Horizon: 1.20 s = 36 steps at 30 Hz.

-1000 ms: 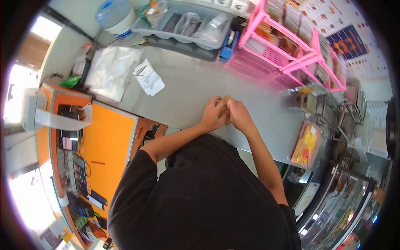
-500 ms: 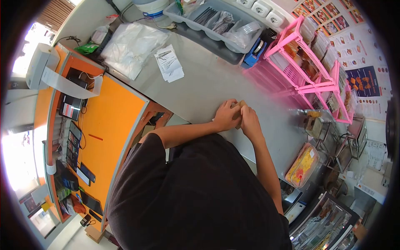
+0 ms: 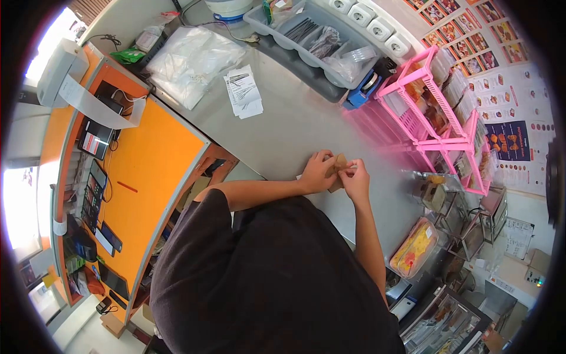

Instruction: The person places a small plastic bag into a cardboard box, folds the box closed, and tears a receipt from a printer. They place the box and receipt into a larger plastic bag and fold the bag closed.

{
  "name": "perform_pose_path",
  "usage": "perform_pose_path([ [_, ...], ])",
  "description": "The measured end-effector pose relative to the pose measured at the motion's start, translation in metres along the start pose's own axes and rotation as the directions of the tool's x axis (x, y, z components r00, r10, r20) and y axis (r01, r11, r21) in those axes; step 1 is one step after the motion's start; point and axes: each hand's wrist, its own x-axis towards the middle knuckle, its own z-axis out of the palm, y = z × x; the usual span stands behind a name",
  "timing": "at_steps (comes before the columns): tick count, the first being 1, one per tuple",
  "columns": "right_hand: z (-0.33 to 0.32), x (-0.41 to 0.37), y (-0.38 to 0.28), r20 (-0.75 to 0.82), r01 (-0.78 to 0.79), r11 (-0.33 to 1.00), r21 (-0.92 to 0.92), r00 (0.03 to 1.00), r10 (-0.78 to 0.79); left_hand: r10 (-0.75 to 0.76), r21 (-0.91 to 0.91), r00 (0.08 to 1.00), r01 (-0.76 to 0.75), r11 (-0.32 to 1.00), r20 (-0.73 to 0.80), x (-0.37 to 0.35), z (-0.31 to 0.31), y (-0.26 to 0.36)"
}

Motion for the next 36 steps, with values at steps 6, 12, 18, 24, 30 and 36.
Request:
perform_pose_path([
  [6, -0.002, -0.008, -0.007, 0.034, 0.084, 0.98, -0.179, 0.996, -0.079, -0.001, -0.039, 1.0, 0.002, 0.999, 0.011, 0.001, 0.0, -0.003],
  [12, 0.002, -0.003, 0.001, 0.025, 0.146, 0.977, -0.157, 0.989, -0.144, 0.056, -0.025, 0.998, -0.056, 0.998, 0.017, 0.001, -0.001, -0.009],
  [18, -0.006, -0.002, -0.006, 0.131, 0.35, 0.91, -0.221, 0.936, -0.328, 0.053, -0.002, 0.988, -0.053, 0.999, 0.145, 0.002, -0.015, 0.0],
  [24, -0.01, -0.002, -0.023, 0.223, 0.417, 0.859, -0.296, 0.905, -0.363, 0.062, 0.005, 0.987, -0.063, 0.998, 0.146, 0.003, -0.012, 0.0],
  [30, -0.002, 0.009, -0.001, 0.139, 0.072, 0.992, -0.106, 0.989, -0.057, 0.059, 0.017, 0.987, -0.062, 0.998, 0.149, 0.001, -0.012, -0.001],
  [36, -0.006, 0.013, 0.004, 0.135, -0.414, 0.854, 0.313, 0.91, 0.392, 0.075, 0.008, 0.99, -0.077, 0.997, 0.119, 0.001, -0.011, 0.001],
])
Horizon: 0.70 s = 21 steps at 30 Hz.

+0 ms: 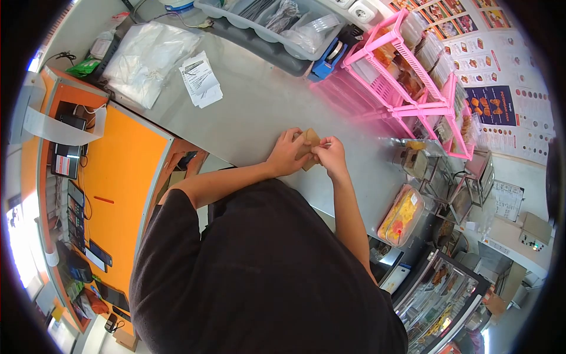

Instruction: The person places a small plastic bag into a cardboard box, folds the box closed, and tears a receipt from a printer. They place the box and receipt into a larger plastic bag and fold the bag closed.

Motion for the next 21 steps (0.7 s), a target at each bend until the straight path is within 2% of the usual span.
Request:
perform_pose_path([
  [3, 0.006, 0.0, 0.003, -0.121, 0.026, 0.999, 0.019, 0.992, -0.024, 0.011, 0.005, 1.0, -0.011, 1.0, -0.003, -0.001, 0.003, -0.004],
  [9, 0.002, -0.014, -0.004, -0.166, 0.21, 0.901, -0.379, 0.943, -0.29, 0.016, -0.021, 1.0, -0.017, 1.0, -0.007, -0.002, 0.005, -0.008],
  [12, 0.006, -0.02, -0.006, -0.115, 0.195, 0.93, -0.311, 0.964, -0.241, -0.004, -0.01, 1.0, 0.004, 1.0, 0.021, 0.0, 0.001, -0.004],
  [15, 0.01, -0.014, 0.002, -0.131, 0.226, 0.936, -0.27, 0.954, -0.269, -0.015, -0.004, 0.999, 0.015, 1.0, 0.029, 0.001, 0.001, 0.0],
  [18, 0.011, -0.011, 0.004, -0.136, 0.182, 0.965, -0.188, 0.968, -0.209, -0.011, -0.001, 1.0, 0.011, 1.0, 0.013, 0.003, 0.002, -0.002],
  [21, 0.004, -0.006, 0.003, -0.08, 0.016, 1.0, 0.008, 0.997, -0.016, -0.017, 0.001, 1.0, 0.017, 1.0, 0.024, 0.002, 0.0, 0.0],
])
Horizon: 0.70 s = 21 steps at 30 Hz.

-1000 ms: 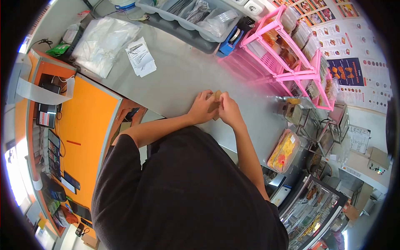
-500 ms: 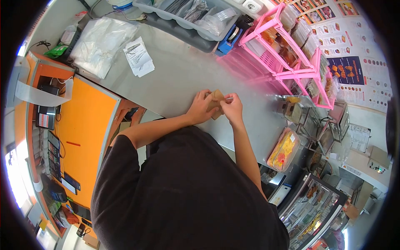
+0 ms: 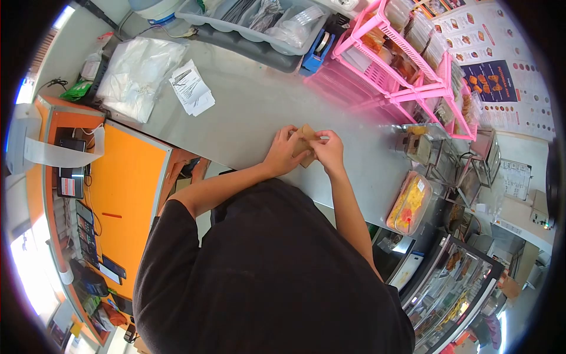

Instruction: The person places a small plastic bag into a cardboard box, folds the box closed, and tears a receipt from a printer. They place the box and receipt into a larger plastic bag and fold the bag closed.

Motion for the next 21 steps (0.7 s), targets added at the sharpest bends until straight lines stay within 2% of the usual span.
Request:
perform_pose_path([
  [4, -0.002, -0.014, -0.008, -0.122, 0.172, 0.947, -0.272, 0.97, -0.211, 0.016, -0.037, 1.0, -0.016, 0.999, -0.003, 0.003, -0.007, -0.001],
  [6, -0.004, -0.027, -0.01, -0.158, 0.236, 0.859, -0.454, 0.928, -0.338, -0.1, -0.19, 0.995, 0.096, 0.977, -0.009, 0.006, -0.017, -0.014],
  [7, -0.005, -0.033, -0.007, -0.105, 0.383, 0.773, -0.505, 0.862, -0.496, -0.157, -0.265, 0.988, 0.15, 0.953, -0.006, 0.005, -0.024, -0.021],
  [9, -0.005, -0.047, 0.003, 0.024, 0.625, 0.528, -0.576, 0.658, -0.752, -0.094, -0.098, 0.995, 0.095, 0.991, 0.017, -0.004, -0.053, -0.031],
  [13, 0.004, -0.052, 0.014, 0.144, 0.586, 0.534, -0.609, 0.744, -0.652, 0.08, 0.228, 0.982, -0.118, 0.966, 0.169, -0.026, -0.083, -0.02],
  [16, 0.008, -0.04, 0.017, 0.157, 0.585, 0.549, -0.596, 0.756, -0.635, 0.1, 0.191, 0.947, -0.163, 0.968, 0.304, -0.036, -0.077, -0.023],
  [17, 0.008, -0.04, 0.016, 0.158, 0.582, 0.558, -0.592, 0.762, -0.628, 0.098, 0.241, 0.942, -0.181, 0.953, 0.321, -0.038, -0.075, -0.023],
  [19, 0.008, -0.04, 0.012, 0.165, 0.572, 0.57, -0.59, 0.776, -0.608, 0.088, 0.339, 0.935, -0.211, 0.917, 0.344, -0.042, -0.069, -0.023],
  [21, 0.005, -0.039, 0.008, 0.18, 0.562, 0.573, -0.596, 0.79, -0.586, 0.12, 0.385, 0.948, -0.233, 0.893, 0.295, -0.047, -0.062, -0.019],
])
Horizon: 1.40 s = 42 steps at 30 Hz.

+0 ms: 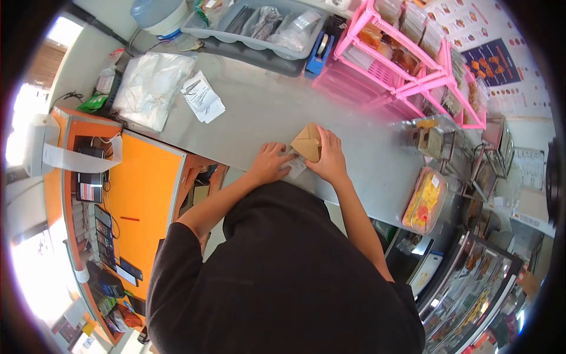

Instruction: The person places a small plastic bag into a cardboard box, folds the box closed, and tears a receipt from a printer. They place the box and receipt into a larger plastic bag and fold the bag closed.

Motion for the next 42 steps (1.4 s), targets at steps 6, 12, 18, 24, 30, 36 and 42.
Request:
perform_pose_path([
  [6, -0.013, 0.011, 0.009, -0.007, 0.135, 0.989, 0.06, 0.991, -0.135, -0.221, 0.057, 0.964, 0.232, 0.971, -0.148, -0.008, 0.022, 0.039],
  [12, -0.024, 0.015, 0.008, 0.126, 0.225, 0.973, 0.058, 0.965, -0.231, -0.383, 0.041, 0.872, 0.414, 0.909, -0.304, -0.014, 0.044, 0.067],
  [18, -0.012, 0.02, 0.019, 0.138, 0.322, 0.946, 0.028, 0.936, -0.323, -0.454, -0.075, 0.831, 0.456, 0.887, -0.321, -0.019, 0.063, 0.083],
  [24, -0.039, -0.017, -0.039, 0.098, 0.402, 0.902, -0.16, 0.915, -0.39, -0.528, -0.358, 0.768, 0.409, 0.839, -0.361, -0.048, 0.015, 0.058],
  [30, -0.003, -0.098, -0.091, 0.823, -0.217, 0.964, 0.157, 0.568, -0.006, -0.758, -0.624, 0.179, 0.466, 0.627, -0.628, -0.142, -0.17, -0.041],
  [36, 0.071, -0.06, -0.145, 0.694, 0.157, 0.974, 0.161, 0.683, -0.225, -0.225, -0.458, -0.435, 0.563, 0.688, -0.872, -0.264, -0.427, -0.141],
  [42, 0.095, 0.052, -0.402, 0.119, 0.535, 0.708, 0.46, 0.754, -0.647, -0.548, -0.586, -0.207, 0.322, 0.744, -0.81, -0.305, -0.494, -0.238],
])
